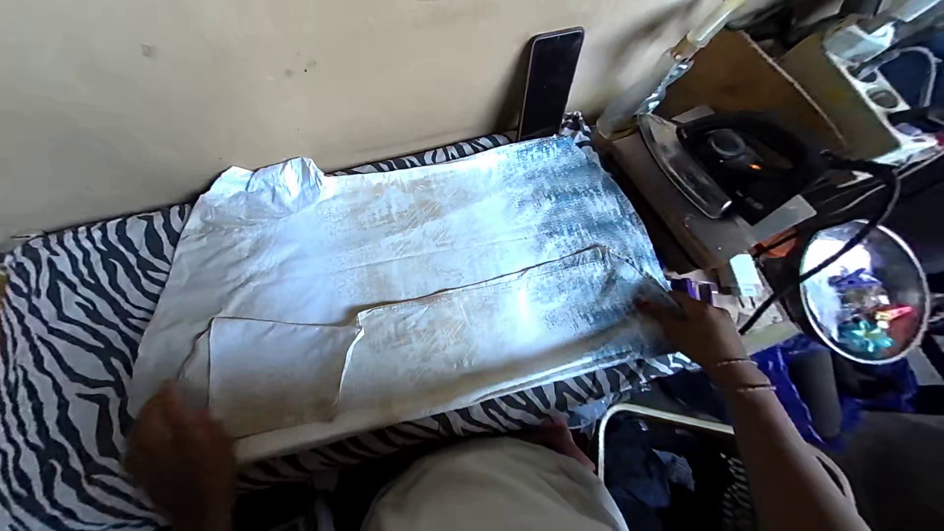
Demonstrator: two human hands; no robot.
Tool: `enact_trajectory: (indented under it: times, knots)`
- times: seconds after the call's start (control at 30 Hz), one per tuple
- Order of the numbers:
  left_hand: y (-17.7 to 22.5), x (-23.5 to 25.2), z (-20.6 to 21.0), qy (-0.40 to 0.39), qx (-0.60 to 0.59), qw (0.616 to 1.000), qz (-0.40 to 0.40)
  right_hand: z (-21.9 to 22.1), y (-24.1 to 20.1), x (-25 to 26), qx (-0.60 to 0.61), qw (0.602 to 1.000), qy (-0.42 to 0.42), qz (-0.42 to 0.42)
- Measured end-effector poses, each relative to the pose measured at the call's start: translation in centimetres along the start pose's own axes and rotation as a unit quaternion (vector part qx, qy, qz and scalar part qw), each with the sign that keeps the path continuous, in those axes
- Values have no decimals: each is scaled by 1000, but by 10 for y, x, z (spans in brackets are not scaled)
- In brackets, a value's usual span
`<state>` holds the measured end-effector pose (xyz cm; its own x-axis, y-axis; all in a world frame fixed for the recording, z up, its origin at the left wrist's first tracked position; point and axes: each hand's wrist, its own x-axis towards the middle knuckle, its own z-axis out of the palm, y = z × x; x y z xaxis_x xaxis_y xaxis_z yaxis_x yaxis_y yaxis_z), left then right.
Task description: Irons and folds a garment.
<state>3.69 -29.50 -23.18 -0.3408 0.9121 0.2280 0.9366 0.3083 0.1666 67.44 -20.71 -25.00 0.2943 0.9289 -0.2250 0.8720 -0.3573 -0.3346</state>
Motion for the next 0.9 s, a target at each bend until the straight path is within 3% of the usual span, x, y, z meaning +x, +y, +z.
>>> enact_trajectory:
  times: [0.1, 0.17, 0.23, 0.33, 0.4, 0.47, 0.53, 0.57, 0.67, 0.73, 0.8, 0.9]
  knots:
    - [114, -25, 25, -27, -132, 956, 261, 1, -14, -12, -13, 998, 56, 6]
    - [154, -36, 74, -57, -146, 908, 389, 6, -13, -14, -23, 997, 75, 0]
    - [156, -38, 108, -54, -124, 899, 416, 11, 0, -14, -43, 996, 83, 0]
    - [171, -48, 105, -72, -123, 881, 452, 8, 3, -26, -25, 985, 167, -31]
    - [195, -66, 101, -108, -159, 840, 508, 9, -28, -38, 11, 975, 197, -105]
    - [209, -74, 94, -191, -211, 784, 552, 39, -59, -45, 9, 962, 172, -213]
    - [196, -53, 79, -272, -295, 756, 517, 78, -66, -36, -41, 950, 150, -270]
    - [178, -30, 69, -264, -321, 775, 476, 83, -65, -30, -43, 951, 145, -271]
    - [89, 70, 39, -99, -242, 918, 298, 41, -93, 0, 40, 960, 116, -253]
    - [24, 138, 25, -76, -115, 980, 140, 14, -132, 29, 73, 955, 77, -277]
    - [-21, 189, 24, -134, -30, 990, -12, 5, -182, 70, 93, 946, 35, -310]
    - [-56, 232, 40, -200, -55, 973, -98, 13, -250, 142, 48, 945, -13, -322]
